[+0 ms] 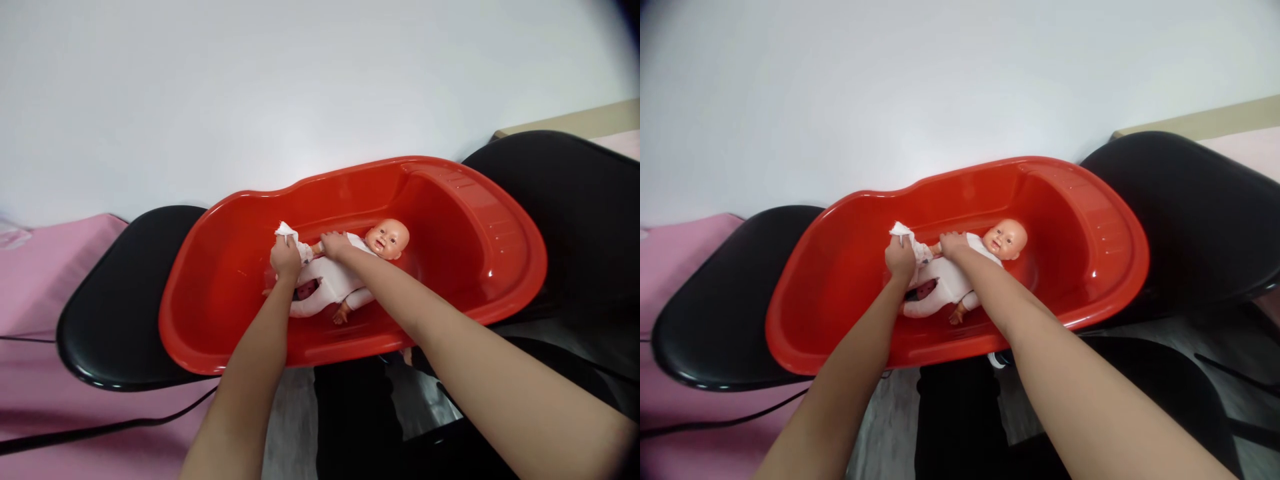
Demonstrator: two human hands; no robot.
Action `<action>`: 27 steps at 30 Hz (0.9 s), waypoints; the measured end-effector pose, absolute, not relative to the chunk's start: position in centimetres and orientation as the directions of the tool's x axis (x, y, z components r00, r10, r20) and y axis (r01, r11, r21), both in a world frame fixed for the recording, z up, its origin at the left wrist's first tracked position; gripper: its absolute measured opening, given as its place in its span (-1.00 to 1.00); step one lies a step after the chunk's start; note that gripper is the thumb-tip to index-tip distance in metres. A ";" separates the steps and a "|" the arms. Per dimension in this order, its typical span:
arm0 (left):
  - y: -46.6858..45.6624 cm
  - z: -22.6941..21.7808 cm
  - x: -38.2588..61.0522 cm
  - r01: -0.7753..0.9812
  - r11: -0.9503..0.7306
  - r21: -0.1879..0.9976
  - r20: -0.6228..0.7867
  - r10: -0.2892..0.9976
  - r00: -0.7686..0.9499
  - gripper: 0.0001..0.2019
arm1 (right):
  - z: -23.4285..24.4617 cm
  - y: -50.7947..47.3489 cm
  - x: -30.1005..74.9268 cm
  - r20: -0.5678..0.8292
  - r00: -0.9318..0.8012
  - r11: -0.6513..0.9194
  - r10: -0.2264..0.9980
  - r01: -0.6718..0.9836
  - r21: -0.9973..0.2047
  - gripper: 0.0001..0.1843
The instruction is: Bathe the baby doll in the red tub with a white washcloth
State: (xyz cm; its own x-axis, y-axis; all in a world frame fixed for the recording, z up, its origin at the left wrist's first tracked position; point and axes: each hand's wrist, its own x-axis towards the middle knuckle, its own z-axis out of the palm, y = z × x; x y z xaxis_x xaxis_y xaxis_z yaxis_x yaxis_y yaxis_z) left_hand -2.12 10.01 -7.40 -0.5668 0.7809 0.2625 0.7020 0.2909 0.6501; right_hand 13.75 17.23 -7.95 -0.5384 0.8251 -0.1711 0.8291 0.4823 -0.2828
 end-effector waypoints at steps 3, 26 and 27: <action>10.0 -7.4 -2.0 0.714 0.270 0.646 0.264 0.799 -0.541 -0.70 | -8.4 17.3 13.8 -0.162 -0.546 0.488 0.822 0.822 -0.294 -0.51; 9.4 -5.8 -0.9 0.714 0.226 0.663 0.258 0.826 -0.501 -0.79 | -9.5 18.1 13.9 -0.186 -0.529 0.479 0.828 0.840 -0.255 -0.43; 9.4 -5.8 -0.9 0.722 0.232 0.652 0.257 0.828 -0.498 -0.78 | -9.6 18.1 14.0 -0.187 -0.525 0.475 0.830 0.842 -0.256 -0.42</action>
